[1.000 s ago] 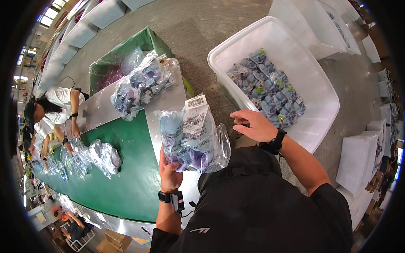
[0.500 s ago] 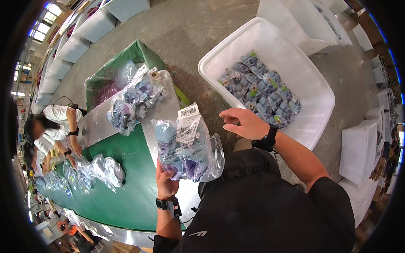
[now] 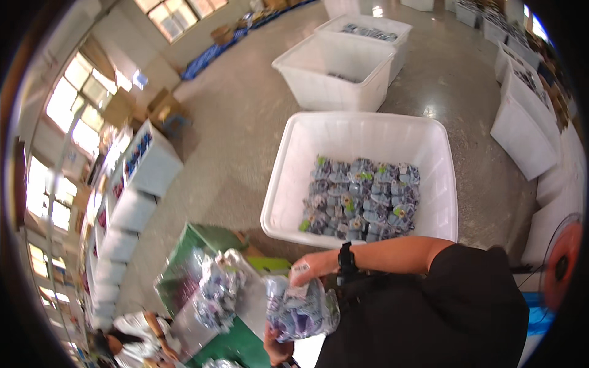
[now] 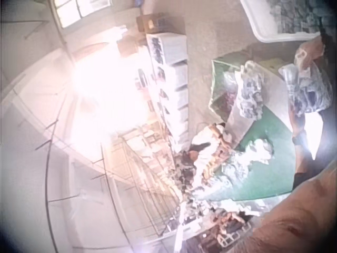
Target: The person picks packaged items from a green conveyor belt and places them into a white bin. The task involves repetitive handling of individually wrapped items, moving them from the belt to the bin.
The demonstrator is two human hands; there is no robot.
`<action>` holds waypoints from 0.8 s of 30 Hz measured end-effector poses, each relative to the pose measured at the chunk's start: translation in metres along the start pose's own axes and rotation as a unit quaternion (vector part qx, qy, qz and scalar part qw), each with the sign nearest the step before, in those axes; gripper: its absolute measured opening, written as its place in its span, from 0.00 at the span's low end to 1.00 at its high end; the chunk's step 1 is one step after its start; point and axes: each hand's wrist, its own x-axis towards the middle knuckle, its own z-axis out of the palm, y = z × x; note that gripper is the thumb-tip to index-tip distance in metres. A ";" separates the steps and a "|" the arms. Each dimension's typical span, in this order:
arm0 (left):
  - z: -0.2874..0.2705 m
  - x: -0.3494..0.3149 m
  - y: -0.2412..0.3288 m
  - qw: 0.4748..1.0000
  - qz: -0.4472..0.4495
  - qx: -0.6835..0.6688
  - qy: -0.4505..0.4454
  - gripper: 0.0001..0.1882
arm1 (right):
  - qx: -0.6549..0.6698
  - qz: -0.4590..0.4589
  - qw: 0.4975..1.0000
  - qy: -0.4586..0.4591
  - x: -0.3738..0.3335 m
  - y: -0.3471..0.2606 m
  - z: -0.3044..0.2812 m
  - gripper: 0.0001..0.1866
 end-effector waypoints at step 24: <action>0.005 0.083 -0.099 0.965 -0.172 0.052 0.189 0.26 | 0.135 0.089 0.986 0.037 -0.085 0.031 -0.147 0.33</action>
